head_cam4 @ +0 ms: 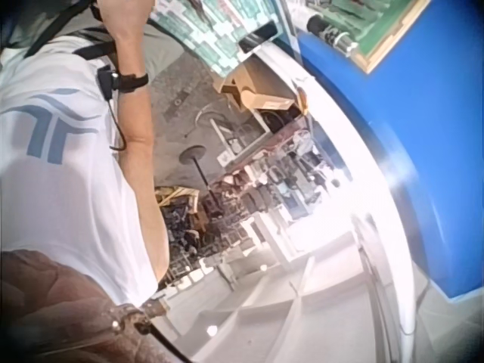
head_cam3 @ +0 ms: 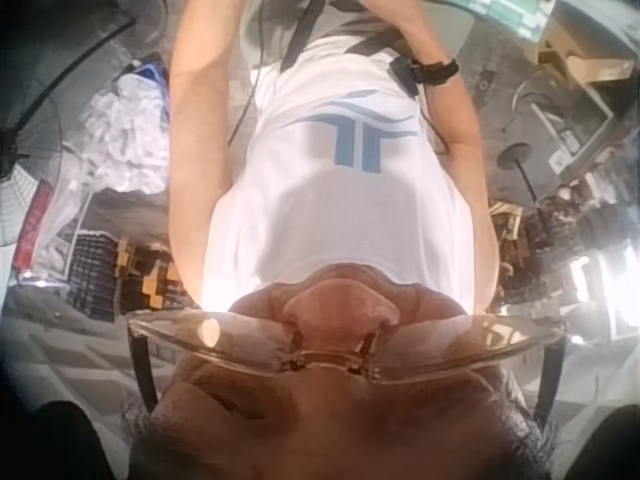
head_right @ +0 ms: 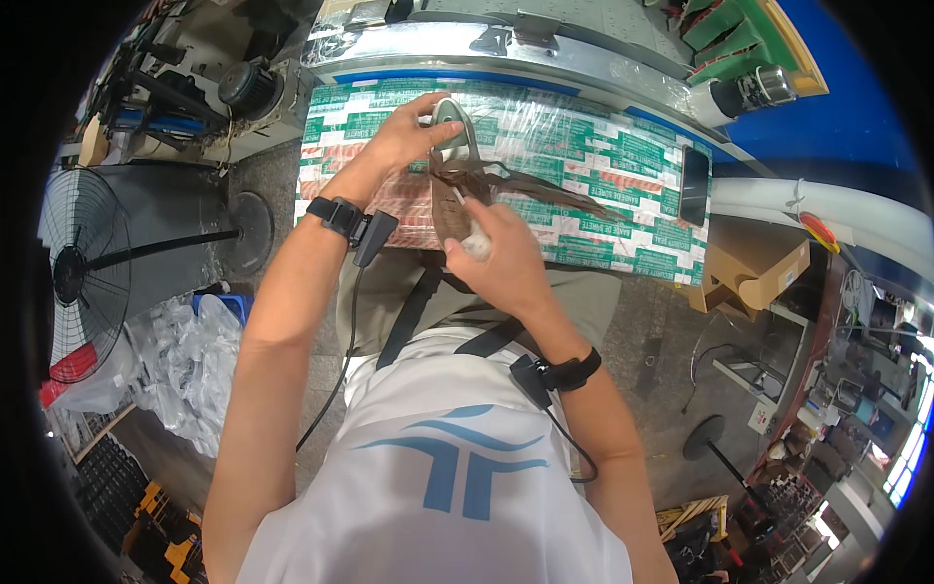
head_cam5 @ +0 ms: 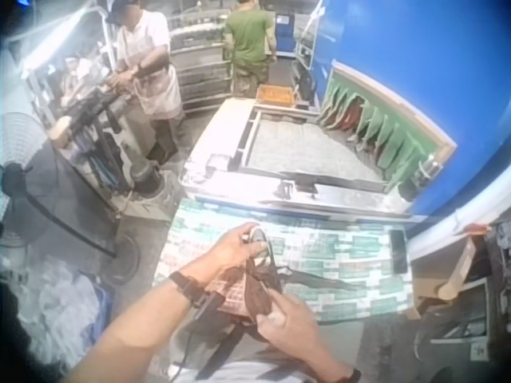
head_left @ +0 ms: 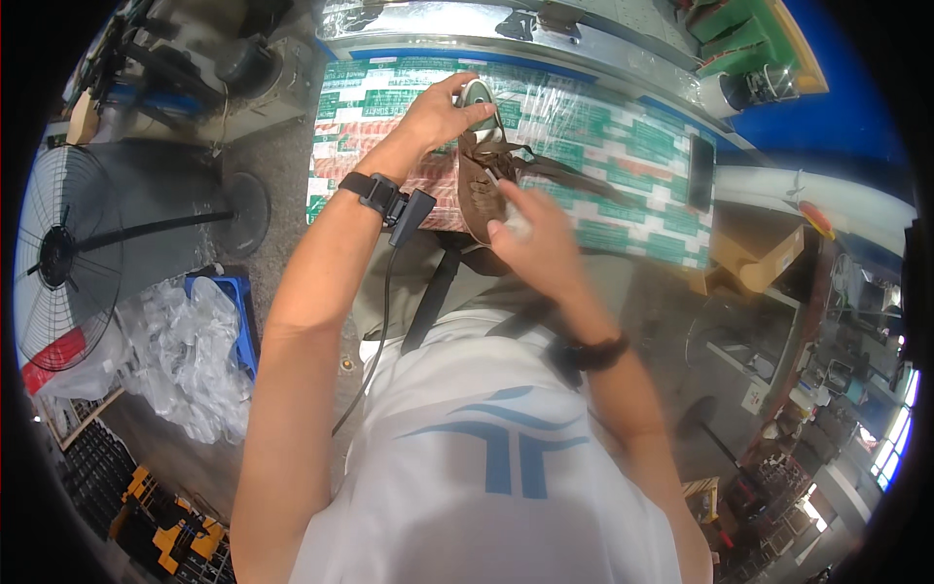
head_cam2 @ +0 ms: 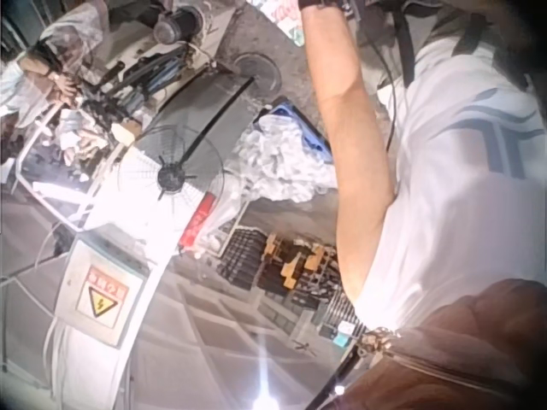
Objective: The recorder is assembling components of shoes, including inserting lasts and checking laces at a factory workstation.
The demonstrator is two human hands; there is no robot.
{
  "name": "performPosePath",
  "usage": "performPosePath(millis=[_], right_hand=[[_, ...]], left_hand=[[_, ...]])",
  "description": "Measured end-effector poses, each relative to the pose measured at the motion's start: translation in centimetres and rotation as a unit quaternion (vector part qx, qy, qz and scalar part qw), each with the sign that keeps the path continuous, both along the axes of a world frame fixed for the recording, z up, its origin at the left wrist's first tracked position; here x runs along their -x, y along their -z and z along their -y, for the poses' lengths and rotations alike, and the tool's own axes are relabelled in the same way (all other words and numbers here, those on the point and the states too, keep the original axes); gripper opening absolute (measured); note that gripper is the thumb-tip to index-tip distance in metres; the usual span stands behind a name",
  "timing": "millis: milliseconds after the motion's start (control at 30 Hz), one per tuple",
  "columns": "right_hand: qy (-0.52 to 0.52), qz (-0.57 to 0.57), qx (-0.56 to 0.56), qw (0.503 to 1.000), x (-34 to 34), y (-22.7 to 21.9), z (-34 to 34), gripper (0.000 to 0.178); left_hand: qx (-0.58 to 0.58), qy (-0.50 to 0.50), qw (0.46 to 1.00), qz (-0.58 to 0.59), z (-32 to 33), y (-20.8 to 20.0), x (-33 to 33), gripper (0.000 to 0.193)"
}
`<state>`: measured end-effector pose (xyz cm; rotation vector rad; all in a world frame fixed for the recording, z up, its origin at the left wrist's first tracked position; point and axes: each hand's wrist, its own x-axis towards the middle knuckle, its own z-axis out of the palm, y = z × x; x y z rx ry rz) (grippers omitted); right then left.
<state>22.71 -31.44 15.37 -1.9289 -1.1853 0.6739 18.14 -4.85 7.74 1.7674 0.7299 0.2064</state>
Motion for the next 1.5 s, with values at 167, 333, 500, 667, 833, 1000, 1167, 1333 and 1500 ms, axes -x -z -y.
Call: performPosePath(millis=[167, 333, 500, 667, 833, 1000, 1167, 1333, 1500], right_hand=[[0.029, 0.099, -0.057, 0.993, -0.7, 0.9, -0.8, 0.068], [0.018, 0.171, -0.065, 0.983, -1.1, 1.4, -0.6, 0.072], [-0.042, 0.211, -0.032, 0.976, -1.2, -0.8, 1.8, 0.074], [-0.053, 0.227, -0.004, 0.972, -1.7, -2.3, 6.5, 0.074], [-0.02, 0.149, 0.03, 0.988, -1.2, -2.1, 6.6, 0.07], [0.05, 0.029, -0.016, 0.998, -1.4, 0.5, 2.0, 0.063], [0.064, 0.029, -0.045, 0.997, -1.7, 1.8, 0.9, 0.062], [0.061, -0.007, -0.05, 0.997, -2.0, 2.0, 0.8, 0.063], [0.004, 0.142, -0.009, 0.99, -2.0, 1.2, 1.3, 0.067]], left_hand=[[0.019, -0.017, 1.0, -0.012, 0.3, 0.2, 0.2, 0.083], [0.002, -0.019, 0.999, -0.032, 1.5, -0.3, -0.7, 0.086], [-0.016, -0.028, 0.999, -0.014, 1.2, -0.4, -0.1, 0.088], [-0.058, -0.008, 0.997, -0.042, 1.1, -1.4, 0.1, 0.086], [-0.027, -0.026, 0.998, -0.049, 1.6, -1.1, 0.0, 0.079], [-0.014, -0.035, 0.999, -0.011, 1.4, 0.4, 0.1, 0.091], [-0.028, -0.034, 0.999, -0.032, 1.8, -0.1, -0.1, 0.092], [0.002, -0.031, 0.999, -0.018, 1.7, -0.2, 0.0, 0.093], [-0.037, -0.032, 0.999, -0.021, 1.5, 0.5, 0.0, 0.091]])
